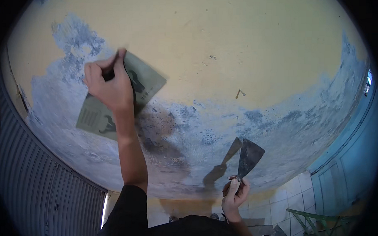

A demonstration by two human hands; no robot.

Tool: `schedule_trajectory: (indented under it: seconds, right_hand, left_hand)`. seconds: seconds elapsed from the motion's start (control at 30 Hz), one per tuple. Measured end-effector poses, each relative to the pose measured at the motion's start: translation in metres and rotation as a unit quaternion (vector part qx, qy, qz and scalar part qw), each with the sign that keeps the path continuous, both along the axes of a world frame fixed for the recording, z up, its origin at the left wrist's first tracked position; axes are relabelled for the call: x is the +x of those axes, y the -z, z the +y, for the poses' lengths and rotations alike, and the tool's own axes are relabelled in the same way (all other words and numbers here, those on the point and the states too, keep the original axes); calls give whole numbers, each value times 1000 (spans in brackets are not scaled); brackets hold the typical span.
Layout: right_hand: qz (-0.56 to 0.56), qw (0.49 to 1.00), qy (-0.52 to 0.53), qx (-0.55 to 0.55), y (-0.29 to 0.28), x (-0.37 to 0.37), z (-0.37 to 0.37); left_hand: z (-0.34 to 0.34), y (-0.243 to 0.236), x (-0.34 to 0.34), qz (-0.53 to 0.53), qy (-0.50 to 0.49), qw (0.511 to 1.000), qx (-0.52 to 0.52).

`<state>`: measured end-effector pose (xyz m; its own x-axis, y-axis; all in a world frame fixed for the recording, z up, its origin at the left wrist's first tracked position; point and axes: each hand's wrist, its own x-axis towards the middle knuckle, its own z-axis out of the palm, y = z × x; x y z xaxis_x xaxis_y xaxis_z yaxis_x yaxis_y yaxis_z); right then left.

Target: Scraping and sanding a wall to remove peeling paint or mold.

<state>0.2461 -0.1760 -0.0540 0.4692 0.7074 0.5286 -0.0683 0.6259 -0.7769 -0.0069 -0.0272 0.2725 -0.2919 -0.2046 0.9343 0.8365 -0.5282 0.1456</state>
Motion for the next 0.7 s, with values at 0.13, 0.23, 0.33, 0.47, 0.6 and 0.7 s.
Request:
schedule_trajectory:
  seconds: [0.13,0.23,0.33,0.47,0.6,0.7]
  right_hand:
    - [14,999,22,-19,9,5,-7]
    - [11,999,23,-25,8,3,-6]
    - [11,999,29,-14,6,10,-1]
    - [-6,1000,21,-4,-4,5,1]
    - [-10,998,45,-35,6,11,-5]
    - [13,998,45,-34,12,10,-6]
  left_hand:
    - [7,100,36,90,-1,994,-56]
    - [-1,105,43,100,9,993,-60]
    - [4,53,35,73,4,996,-57]
    - [6,29,14,25,26,999,-8]
    - [1,96,41,53,-18,997,-45]
    - [-6,120,53,56,28,990,-125]
